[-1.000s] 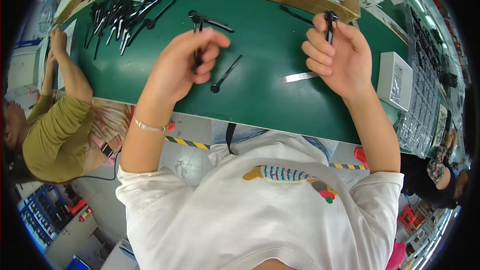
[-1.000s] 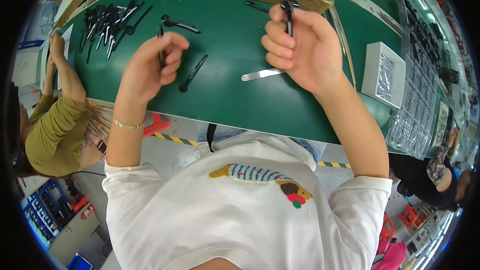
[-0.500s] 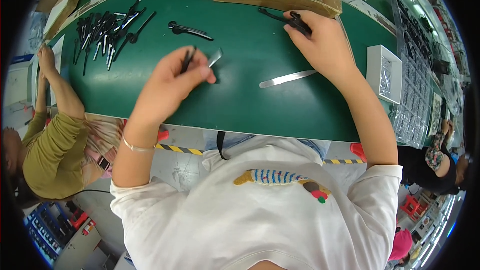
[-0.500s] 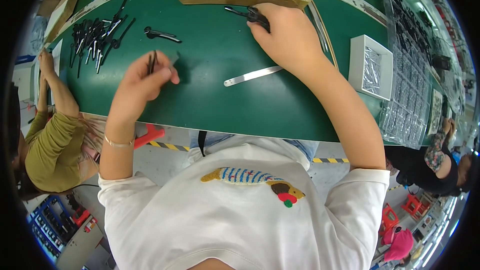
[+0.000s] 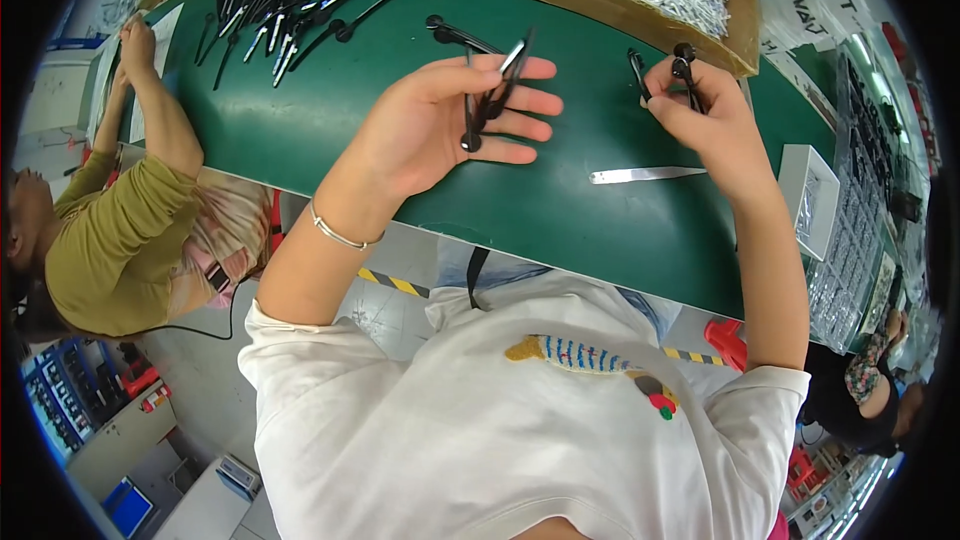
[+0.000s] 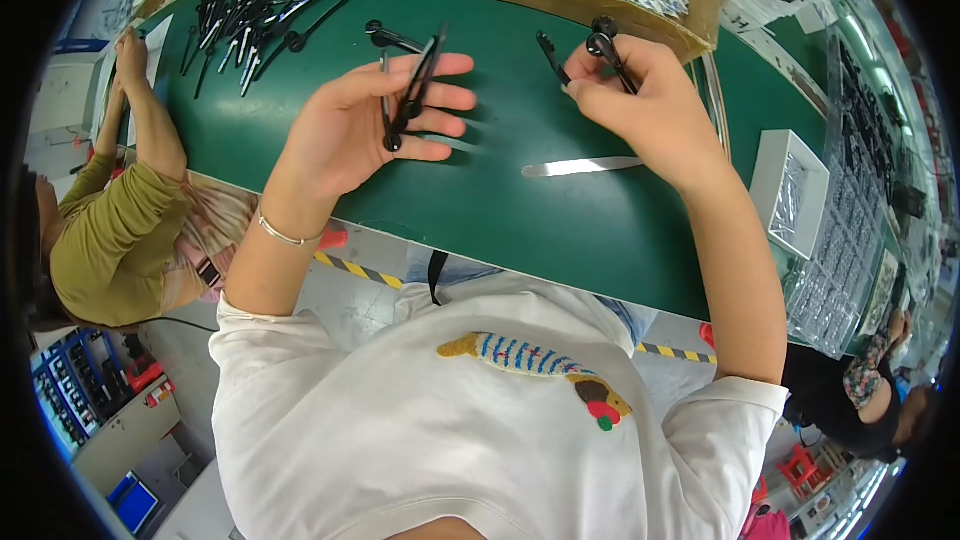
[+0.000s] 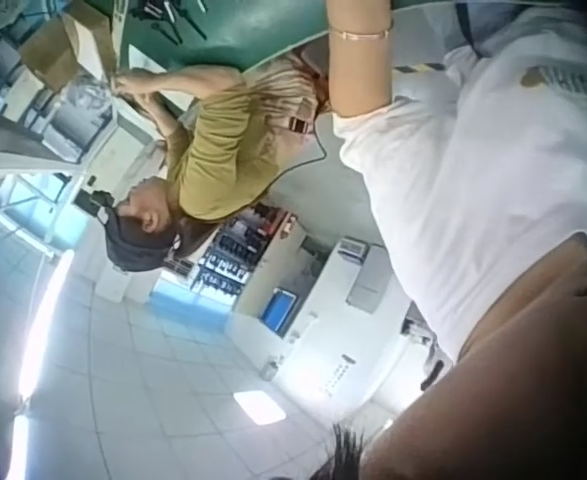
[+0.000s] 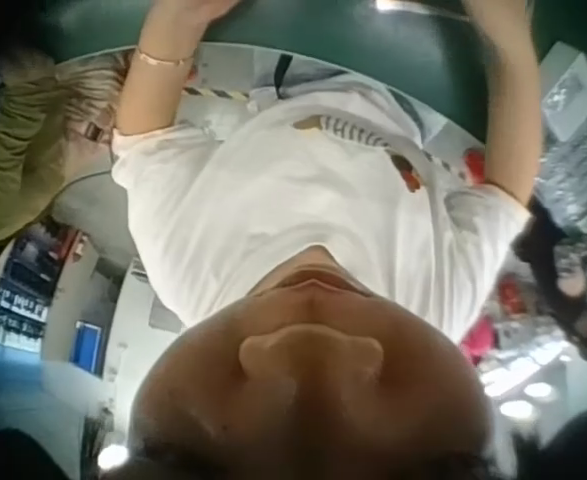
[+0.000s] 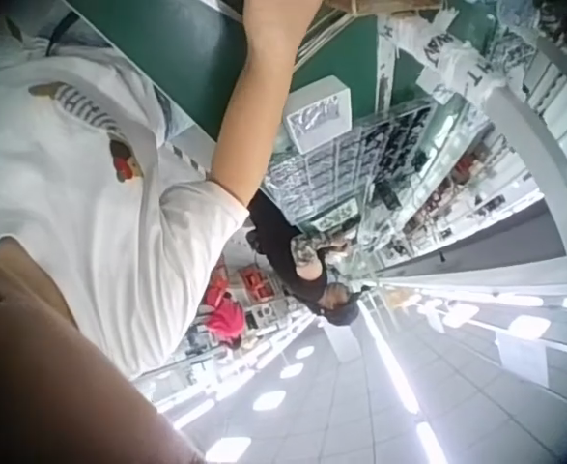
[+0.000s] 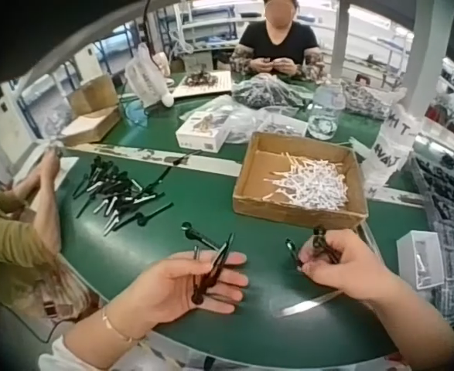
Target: The person assembles small plastic components and metal strips by hand, using tweezers and a metal pick to manipulate the parts.
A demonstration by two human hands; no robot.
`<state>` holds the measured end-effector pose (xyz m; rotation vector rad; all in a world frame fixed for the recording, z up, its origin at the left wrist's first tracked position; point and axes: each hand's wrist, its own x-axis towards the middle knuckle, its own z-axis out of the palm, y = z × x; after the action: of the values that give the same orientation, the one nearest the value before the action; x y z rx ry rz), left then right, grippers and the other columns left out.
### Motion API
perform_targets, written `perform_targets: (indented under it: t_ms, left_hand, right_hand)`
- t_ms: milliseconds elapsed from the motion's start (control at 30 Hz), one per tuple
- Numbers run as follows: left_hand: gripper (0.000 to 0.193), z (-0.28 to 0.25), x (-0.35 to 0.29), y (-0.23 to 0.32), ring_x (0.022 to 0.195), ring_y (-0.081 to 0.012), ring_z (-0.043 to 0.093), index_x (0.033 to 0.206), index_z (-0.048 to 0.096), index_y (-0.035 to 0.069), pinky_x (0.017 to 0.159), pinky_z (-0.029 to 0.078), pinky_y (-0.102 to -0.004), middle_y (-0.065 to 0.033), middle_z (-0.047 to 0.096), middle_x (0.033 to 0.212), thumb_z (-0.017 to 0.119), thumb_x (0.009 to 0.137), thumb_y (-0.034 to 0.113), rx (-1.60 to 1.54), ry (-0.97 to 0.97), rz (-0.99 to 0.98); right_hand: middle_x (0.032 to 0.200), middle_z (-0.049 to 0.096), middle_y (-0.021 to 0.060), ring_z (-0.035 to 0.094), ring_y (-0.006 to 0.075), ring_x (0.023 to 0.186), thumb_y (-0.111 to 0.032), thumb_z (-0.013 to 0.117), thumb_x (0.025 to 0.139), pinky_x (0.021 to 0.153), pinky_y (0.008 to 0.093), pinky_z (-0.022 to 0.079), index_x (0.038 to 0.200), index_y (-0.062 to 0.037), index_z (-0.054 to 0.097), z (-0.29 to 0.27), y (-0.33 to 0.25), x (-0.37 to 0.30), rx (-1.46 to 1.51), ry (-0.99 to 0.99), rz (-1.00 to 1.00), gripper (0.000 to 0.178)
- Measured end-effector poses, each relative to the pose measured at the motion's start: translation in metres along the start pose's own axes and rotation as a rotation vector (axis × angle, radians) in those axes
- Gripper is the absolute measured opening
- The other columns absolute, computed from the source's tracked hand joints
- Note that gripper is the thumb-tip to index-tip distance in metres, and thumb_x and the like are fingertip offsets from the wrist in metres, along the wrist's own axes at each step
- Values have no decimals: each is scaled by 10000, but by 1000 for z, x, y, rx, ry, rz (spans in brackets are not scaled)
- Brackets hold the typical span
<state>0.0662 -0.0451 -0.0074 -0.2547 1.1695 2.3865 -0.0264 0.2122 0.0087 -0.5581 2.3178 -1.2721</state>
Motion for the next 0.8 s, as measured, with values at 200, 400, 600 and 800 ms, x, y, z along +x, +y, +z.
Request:
perform_targets:
  t_ms: [200,400,600,800]
  left_hand:
    - [163,-9,5,18,533,-27,368,981,649,19,465,288,-217,72,416,607,634,854,120,749,308,328]
    - [326,-15,16,31,573,-140,464,1100,647,45,561,406,-253,-65,585,720,686,777,73,1675,411,464]
    - [125,-6,31,18,634,-297,558,853,630,1,583,447,-362,-143,600,725,664,792,105,1758,370,616]
    - [111,20,28,2,473,-41,352,861,577,22,439,278,-190,33,473,624,643,837,108,757,331,201]
  right_hand:
    - [682,509,22,287,28,459,-143,470,911,408,186,209,957,-38,543,-1,21,-10,1257,-477,18,136]
    - [669,361,-31,275,50,503,-269,408,968,442,198,232,946,-68,507,5,18,-22,1538,-403,4,226]
    - [649,405,-24,276,40,494,-198,487,961,426,200,200,999,-37,521,-20,18,-57,1184,-59,64,169]
    - [678,567,4,523,65,623,-110,607,882,560,218,398,932,-7,621,-115,53,-141,354,591,23,115]
